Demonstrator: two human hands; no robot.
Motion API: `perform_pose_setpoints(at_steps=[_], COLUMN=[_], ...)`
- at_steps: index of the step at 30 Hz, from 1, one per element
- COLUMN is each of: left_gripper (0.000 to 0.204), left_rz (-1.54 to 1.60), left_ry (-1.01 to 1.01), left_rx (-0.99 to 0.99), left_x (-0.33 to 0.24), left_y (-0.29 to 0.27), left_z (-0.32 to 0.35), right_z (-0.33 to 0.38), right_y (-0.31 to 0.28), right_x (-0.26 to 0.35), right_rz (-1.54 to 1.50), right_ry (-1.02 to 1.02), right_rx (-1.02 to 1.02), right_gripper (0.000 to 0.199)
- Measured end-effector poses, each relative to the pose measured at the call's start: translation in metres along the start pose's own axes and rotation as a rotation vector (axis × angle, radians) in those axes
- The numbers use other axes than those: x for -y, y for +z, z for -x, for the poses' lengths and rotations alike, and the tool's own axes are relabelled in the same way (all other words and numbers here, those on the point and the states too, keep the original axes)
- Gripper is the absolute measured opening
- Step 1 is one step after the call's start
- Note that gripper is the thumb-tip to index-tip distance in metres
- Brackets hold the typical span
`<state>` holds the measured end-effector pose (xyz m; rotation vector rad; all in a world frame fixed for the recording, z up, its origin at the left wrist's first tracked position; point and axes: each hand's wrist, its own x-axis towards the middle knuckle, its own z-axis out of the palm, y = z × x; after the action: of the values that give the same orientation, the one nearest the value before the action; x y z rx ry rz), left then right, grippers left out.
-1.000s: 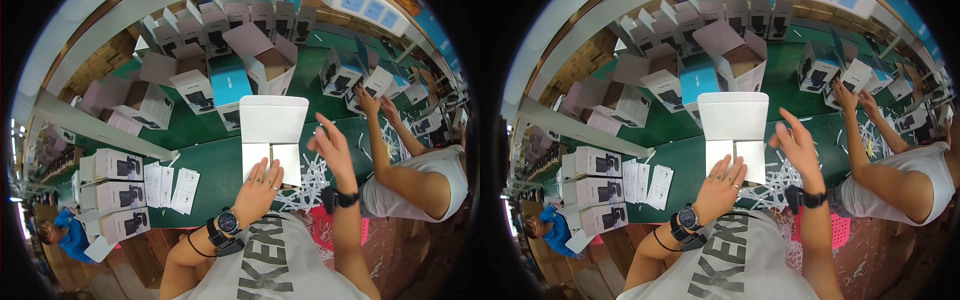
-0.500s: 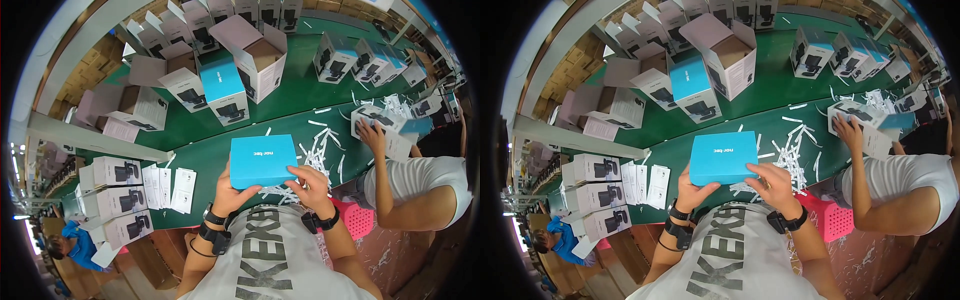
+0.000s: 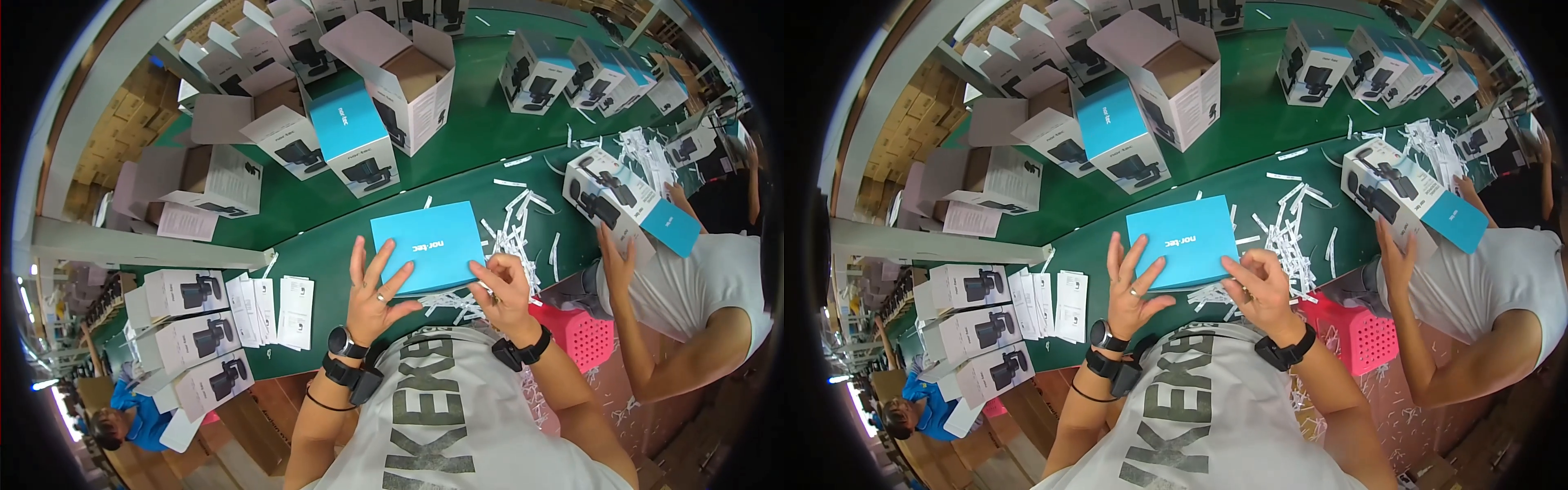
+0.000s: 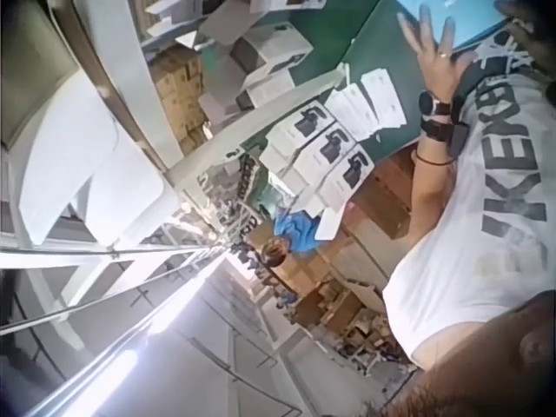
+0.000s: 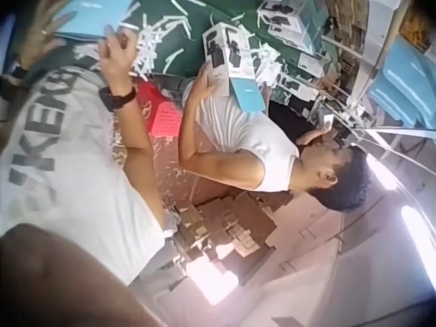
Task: The person places a manual into a box, applies a sticker to the box using a tool, and slides a blue sleeve over it. They then set the finished package aside and repeat the process with another box.
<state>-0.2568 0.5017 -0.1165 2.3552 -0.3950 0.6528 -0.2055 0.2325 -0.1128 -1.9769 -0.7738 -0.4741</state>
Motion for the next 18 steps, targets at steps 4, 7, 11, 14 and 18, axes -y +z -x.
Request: perform_pose_setpoints(at_steps=[4,7,11,14,18], left_gripper=[0.065,0.070,0.080,0.086,0.088], left_rz=[-0.038,-0.117,-0.142,-0.197,-0.408], left_ry=[0.040,0.050,0.099,0.195,0.306], left_rx=[0.117,0.249,0.523,0.595,0.534], left_x=[0.006,-0.020,-0.041,-0.035,-0.031], left_y=[-0.007,-0.022,-0.011,0.012,0.016], left_z=[-0.002,-0.035,-0.067,-0.073,-0.063], right_z=[-0.010,-0.010,0.002,0.018,0.015], right_y=[-0.013,-0.006,0.008,0.019,0.028], right_x=[0.004,-0.005,-0.005,-0.013,-0.015], right_rz=[0.092,0.141,0.045,0.079,0.168], right_ry=[0.028,-0.166,-0.140,-0.115,-0.095], right_rx=[0.110,0.115,0.091,0.063,0.006], right_gripper=[0.045,0.048,0.053,0.052,0.044])
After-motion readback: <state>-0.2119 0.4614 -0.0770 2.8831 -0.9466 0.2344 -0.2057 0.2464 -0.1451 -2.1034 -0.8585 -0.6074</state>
